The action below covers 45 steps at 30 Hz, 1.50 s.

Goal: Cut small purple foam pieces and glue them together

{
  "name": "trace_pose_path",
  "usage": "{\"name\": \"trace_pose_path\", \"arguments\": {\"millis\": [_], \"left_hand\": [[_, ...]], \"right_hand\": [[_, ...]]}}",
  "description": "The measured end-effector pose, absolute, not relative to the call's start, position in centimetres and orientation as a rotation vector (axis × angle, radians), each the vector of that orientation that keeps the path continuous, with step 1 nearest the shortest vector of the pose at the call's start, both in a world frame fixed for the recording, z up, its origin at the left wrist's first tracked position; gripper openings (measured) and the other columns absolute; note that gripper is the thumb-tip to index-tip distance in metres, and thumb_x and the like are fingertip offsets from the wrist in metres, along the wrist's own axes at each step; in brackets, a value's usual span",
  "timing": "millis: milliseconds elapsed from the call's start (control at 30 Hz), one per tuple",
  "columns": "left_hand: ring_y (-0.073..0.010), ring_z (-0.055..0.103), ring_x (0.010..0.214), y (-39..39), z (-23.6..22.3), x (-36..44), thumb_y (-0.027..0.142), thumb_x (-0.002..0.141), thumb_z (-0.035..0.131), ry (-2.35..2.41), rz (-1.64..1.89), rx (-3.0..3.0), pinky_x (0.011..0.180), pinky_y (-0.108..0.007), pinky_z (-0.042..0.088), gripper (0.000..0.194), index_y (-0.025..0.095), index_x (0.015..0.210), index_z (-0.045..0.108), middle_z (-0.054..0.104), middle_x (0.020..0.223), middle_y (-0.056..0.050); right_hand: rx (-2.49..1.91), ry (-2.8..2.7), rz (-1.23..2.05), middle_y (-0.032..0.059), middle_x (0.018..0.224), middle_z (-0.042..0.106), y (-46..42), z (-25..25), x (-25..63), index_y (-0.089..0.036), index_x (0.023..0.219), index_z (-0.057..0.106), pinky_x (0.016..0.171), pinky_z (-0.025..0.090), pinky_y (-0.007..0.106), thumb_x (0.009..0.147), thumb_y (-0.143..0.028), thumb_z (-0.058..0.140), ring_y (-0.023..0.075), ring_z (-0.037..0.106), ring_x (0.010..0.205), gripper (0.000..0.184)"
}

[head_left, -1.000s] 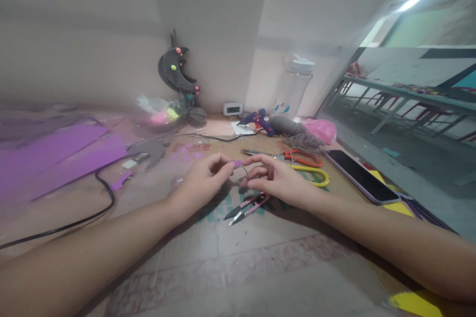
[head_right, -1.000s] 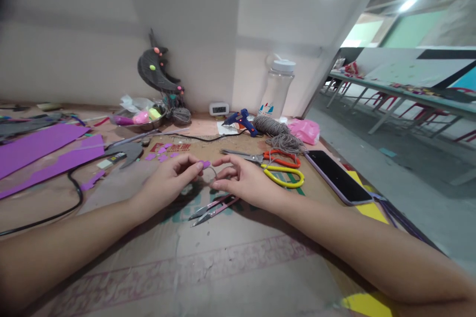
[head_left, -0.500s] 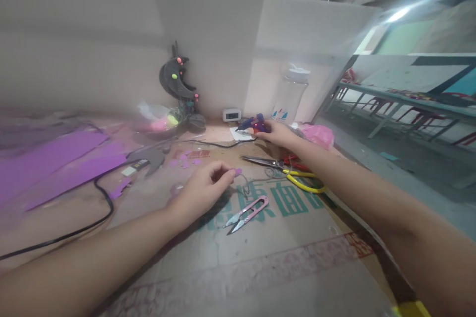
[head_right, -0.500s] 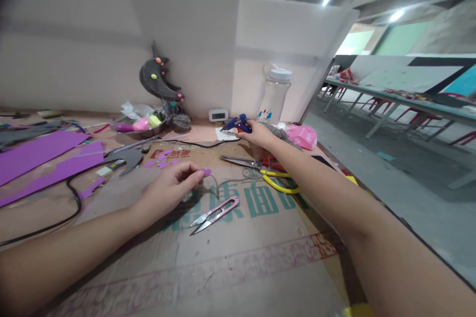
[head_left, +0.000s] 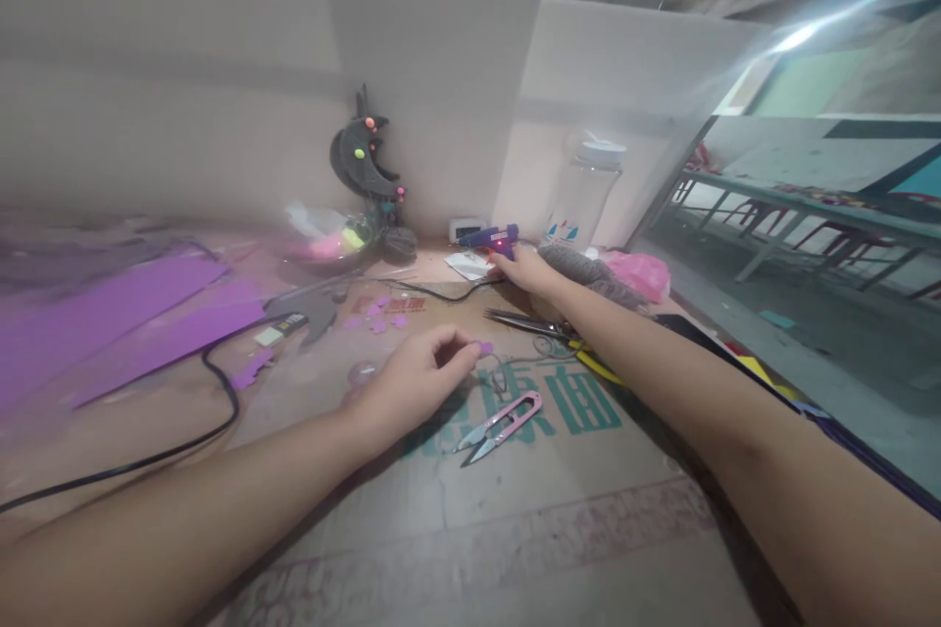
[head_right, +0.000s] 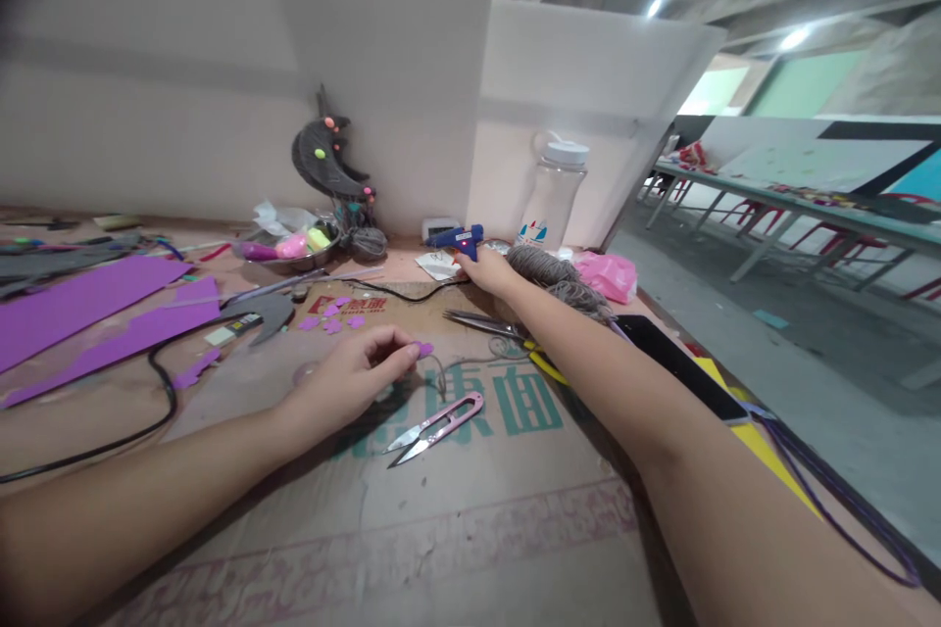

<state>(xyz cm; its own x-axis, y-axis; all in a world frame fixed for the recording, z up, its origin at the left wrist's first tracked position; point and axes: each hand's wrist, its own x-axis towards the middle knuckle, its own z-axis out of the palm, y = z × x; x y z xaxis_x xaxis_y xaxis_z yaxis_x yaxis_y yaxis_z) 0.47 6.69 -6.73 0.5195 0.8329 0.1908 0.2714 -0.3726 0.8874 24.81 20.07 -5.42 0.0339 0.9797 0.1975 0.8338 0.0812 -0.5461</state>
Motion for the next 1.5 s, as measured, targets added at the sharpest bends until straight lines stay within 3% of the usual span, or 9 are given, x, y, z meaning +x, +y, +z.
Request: {"name": "trace_pose_path", "arguments": {"millis": [167, 333, 500, 600, 700, 900, 1000, 1167, 1500], "left_hand": [[-0.0165, 0.059, 0.069, 6.7, -6.7, 0.4, 0.046, 0.092, 0.054, 0.928, 0.816, 1.931, 0.064, -0.026, 0.042, 0.030, 0.020, 0.078, 0.060, 0.066, 0.072, 0.000], [-0.0168, 0.059, 0.069, 6.7, -6.6, 0.3, 0.048, 0.092, 0.054, 0.927, 0.779, 1.921, 0.063, -0.026, 0.042, 0.032, 0.019, 0.081, 0.063, 0.068, 0.076, -0.001], [-0.0180, 0.061, 0.071, 6.6, -6.5, 0.5, 0.046, 0.092, 0.054, 0.952, 0.814, 1.907, 0.065, -0.027, 0.044, 0.030, 0.019, 0.083, 0.064, 0.070, 0.077, -0.003], [-0.0192, 0.067, 0.083, 6.7, -6.4, 0.5, 0.042, 0.093, 0.052, 0.912, 0.894, 1.878, 0.073, -0.029, 0.049, 0.027, 0.019, 0.084, 0.063, 0.072, 0.118, -0.010], [-0.0223, 0.068, 0.100, 7.1, -6.4, 0.4, 0.039, 0.093, 0.052, 0.879, 0.940, 1.914, 0.081, -0.032, 0.050, 0.024, 0.019, 0.082, 0.061, 0.047, 0.155, -0.012], [-0.0285, 0.053, 0.132, 7.5, -6.8, 0.2, 0.037, 0.094, 0.052, 0.837, 0.885, 2.070, 0.103, -0.040, 0.042, 0.024, 0.022, 0.079, 0.062, 0.053, 0.150, -0.011], [-0.0289, 0.043, 0.141, 7.4, -6.9, 0.3, 0.037, 0.094, 0.053, 0.878, 0.866, 2.069, 0.106, -0.042, 0.040, 0.023, 0.021, 0.081, 0.063, 0.046, 0.155, -0.013], [-0.0276, 0.042, 0.143, 7.3, -6.6, 0.4, 0.036, 0.094, 0.051, 0.974, 0.951, 2.039, 0.105, -0.040, 0.044, 0.024, 0.020, 0.079, 0.061, 0.035, 0.161, -0.011], [-0.0270, 0.048, 0.137, 7.6, -7.2, 0.5, 0.032, 0.094, 0.052, 0.926, 0.950, 2.021, 0.098, -0.040, 0.048, 0.023, 0.020, 0.078, 0.062, 0.052, 0.145, -0.013]], "right_hand": [[-1.715, -1.847, 0.404, 0.0088, 0.101, 0.076, 20.4, -5.1, 23.5, -0.012, 0.112, 0.065, 0.084, 0.057, 0.034, 0.103, -0.035, 0.051, 0.0175, 0.073, 0.087, 0.028], [-1.678, -1.851, 0.291, 0.0149, 0.129, 0.069, 20.2, -4.8, 24.7, -0.013, 0.127, 0.058, 0.100, 0.049, 0.036, 0.096, -0.026, 0.060, 0.0250, 0.065, 0.115, 0.034], [-1.656, -1.905, 0.297, 0.0153, 0.121, 0.072, 19.5, -5.1, 25.3, -0.011, 0.121, 0.063, 0.098, 0.050, 0.039, 0.093, -0.028, 0.063, 0.0275, 0.067, 0.110, 0.033], [-1.598, -1.916, 0.281, 0.0135, 0.125, 0.070, 18.2, -4.7, 24.8, -0.013, 0.125, 0.061, 0.099, 0.050, 0.038, 0.095, -0.030, 0.059, 0.0267, 0.065, 0.113, 0.035], [-1.579, -1.902, 0.265, 0.0148, 0.122, 0.071, 16.0, -4.3, 24.1, -0.012, 0.126, 0.061, 0.097, 0.050, 0.040, 0.094, -0.033, 0.059, 0.0288, 0.066, 0.109, 0.038], [-1.563, -1.903, 0.273, 0.0124, 0.108, 0.073, 10.9, -4.6, 22.8, -0.015, 0.115, 0.064, 0.091, 0.052, 0.043, 0.092, -0.036, 0.060, 0.0294, 0.067, 0.100, 0.032], [-1.542, -1.916, 0.285, 0.0116, 0.102, 0.073, 9.8, -4.7, 22.5, -0.015, 0.106, 0.066, 0.088, 0.053, 0.042, 0.090, -0.037, 0.062, 0.0297, 0.067, 0.096, 0.028], [-1.520, -1.881, 0.255, 0.0113, 0.108, 0.072, 10.0, -4.8, 22.9, -0.016, 0.121, 0.062, 0.092, 0.053, 0.043, 0.091, -0.038, 0.060, 0.0293, 0.067, 0.101, 0.037], [-1.591, -1.856, 0.210, 0.0151, 0.121, 0.072, 15.2, -4.1, 24.8, -0.012, 0.123, 0.063, 0.099, 0.050, 0.043, 0.093, -0.031, 0.060, 0.0305, 0.066, 0.113, 0.035]]}}
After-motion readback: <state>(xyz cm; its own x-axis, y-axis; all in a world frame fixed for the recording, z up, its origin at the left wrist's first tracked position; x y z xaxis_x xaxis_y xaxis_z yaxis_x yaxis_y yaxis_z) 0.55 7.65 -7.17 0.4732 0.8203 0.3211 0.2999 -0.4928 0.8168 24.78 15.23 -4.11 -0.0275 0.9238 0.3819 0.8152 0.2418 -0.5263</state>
